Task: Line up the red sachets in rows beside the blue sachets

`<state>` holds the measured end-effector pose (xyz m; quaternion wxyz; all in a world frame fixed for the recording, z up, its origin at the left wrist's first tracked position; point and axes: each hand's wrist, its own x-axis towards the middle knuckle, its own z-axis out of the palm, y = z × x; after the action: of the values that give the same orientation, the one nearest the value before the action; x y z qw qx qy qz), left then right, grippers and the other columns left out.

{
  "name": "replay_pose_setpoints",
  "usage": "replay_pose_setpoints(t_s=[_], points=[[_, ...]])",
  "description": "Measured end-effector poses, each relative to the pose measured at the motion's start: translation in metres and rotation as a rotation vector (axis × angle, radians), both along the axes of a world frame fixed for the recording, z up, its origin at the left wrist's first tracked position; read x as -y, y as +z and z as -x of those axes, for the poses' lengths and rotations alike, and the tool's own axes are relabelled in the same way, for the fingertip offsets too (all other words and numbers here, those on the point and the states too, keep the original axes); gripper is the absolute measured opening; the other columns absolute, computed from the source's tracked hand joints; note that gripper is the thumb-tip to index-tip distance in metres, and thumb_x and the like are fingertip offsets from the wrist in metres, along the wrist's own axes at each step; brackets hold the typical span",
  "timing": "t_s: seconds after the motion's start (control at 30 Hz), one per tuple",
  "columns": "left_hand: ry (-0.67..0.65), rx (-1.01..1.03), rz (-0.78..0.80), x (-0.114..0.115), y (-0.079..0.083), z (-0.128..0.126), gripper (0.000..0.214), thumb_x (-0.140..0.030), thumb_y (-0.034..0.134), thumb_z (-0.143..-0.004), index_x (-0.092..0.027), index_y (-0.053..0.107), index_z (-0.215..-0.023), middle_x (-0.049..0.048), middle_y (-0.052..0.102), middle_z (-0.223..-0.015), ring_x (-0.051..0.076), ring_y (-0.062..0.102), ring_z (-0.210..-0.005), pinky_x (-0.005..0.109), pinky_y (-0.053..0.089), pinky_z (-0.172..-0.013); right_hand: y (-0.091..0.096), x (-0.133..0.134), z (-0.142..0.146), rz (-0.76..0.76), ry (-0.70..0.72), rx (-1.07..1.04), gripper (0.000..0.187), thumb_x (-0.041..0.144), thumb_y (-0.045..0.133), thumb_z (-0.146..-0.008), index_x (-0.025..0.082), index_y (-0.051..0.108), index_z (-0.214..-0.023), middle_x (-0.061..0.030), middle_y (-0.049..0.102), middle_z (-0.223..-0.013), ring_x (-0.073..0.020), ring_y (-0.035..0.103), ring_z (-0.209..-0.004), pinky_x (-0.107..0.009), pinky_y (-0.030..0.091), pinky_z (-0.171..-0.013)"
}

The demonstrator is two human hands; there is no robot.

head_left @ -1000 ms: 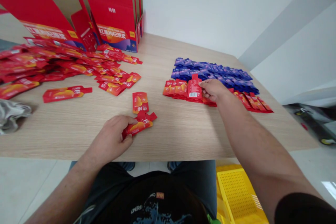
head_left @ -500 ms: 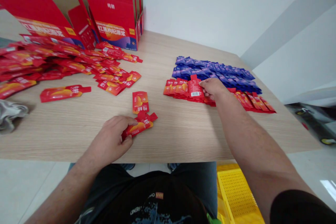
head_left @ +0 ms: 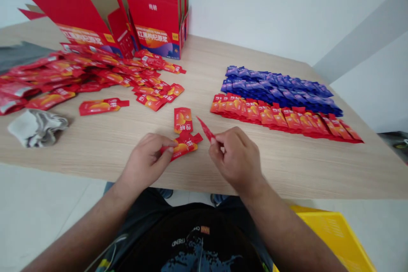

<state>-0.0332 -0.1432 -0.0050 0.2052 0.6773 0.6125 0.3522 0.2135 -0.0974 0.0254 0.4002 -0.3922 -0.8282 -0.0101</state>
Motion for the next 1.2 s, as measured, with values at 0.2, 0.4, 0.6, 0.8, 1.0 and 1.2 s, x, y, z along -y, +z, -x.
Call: replay_pose_setpoints(t_s=[0.2,0.4,0.6,0.8,1.0,1.2], points=[[-0.079,0.352,0.147,0.002,0.014,-0.026,0.045,-0.062,0.055,-0.096,-0.021,0.070,-0.085,0.0062,0.077,-0.087,0.026,0.072,-0.087,0.039,0.058,-0.082,-0.019,0.020,0.028,-0.116,0.132,0.119,0.023,0.016,0.059,-0.102,0.023,0.065,-0.081,-0.0048,0.064,-0.077,-0.0210,0.058,-0.074,-0.036,0.046,-0.066],[0.007,0.747,0.362,0.004,0.005,-0.047,0.049,-0.065,0.063,-0.087,-0.024,0.052,-0.064,0.0001,0.055,-0.060,0.017,0.051,-0.060,0.031,0.045,-0.059,-0.020,0.017,0.035,-0.203,0.185,0.259,0.031,0.020,0.059,-0.106,0.024,0.064,-0.075,-0.0041,0.062,-0.075,-0.0206,0.053,-0.071,-0.038,0.041,-0.063],[0.064,0.735,0.314,0.006,0.001,-0.044,0.044,-0.055,0.062,-0.089,-0.024,0.052,-0.060,-0.0002,0.057,-0.059,0.016,0.051,-0.058,0.031,0.045,-0.059,-0.021,0.021,0.037,-0.127,0.246,0.226,0.020,0.022,0.060,-0.107,0.023,0.070,-0.090,-0.0051,0.067,-0.082,-0.0223,0.058,-0.077,-0.039,0.050,-0.069],[-0.156,0.211,0.213,0.012,0.014,-0.019,0.039,-0.045,0.048,-0.098,-0.023,0.067,-0.073,0.0029,0.074,-0.073,0.021,0.067,-0.071,0.034,0.053,-0.069,-0.011,0.013,0.011,0.209,0.143,-0.049,0.022,0.033,0.065,-0.105,0.022,0.069,-0.123,-0.0116,0.071,-0.108,-0.0267,0.066,-0.103,-0.043,0.059,-0.088],[-0.227,0.103,0.154,0.012,0.015,-0.022,0.043,-0.044,0.045,-0.101,-0.024,0.058,-0.065,0.0001,0.064,-0.060,0.018,0.057,-0.057,0.030,0.048,-0.057,-0.001,0.011,-0.007,0.464,0.331,0.037,0.009,0.019,0.062,-0.102,0.022,0.068,-0.096,-0.0022,0.073,-0.090,-0.0180,0.067,-0.086,-0.032,0.054,-0.081],[-0.151,0.150,0.120,0.010,0.015,-0.015,0.039,-0.051,0.053,-0.100,-0.025,0.073,-0.079,0.0028,0.078,-0.077,0.022,0.072,-0.074,0.032,0.058,-0.070,-0.001,-0.002,-0.040,0.579,0.167,-0.057,0.010,0.019,0.062,-0.098,0.024,0.066,-0.089,0.0013,0.070,-0.082,-0.0159,0.063,-0.075,-0.028,0.047,-0.071]])
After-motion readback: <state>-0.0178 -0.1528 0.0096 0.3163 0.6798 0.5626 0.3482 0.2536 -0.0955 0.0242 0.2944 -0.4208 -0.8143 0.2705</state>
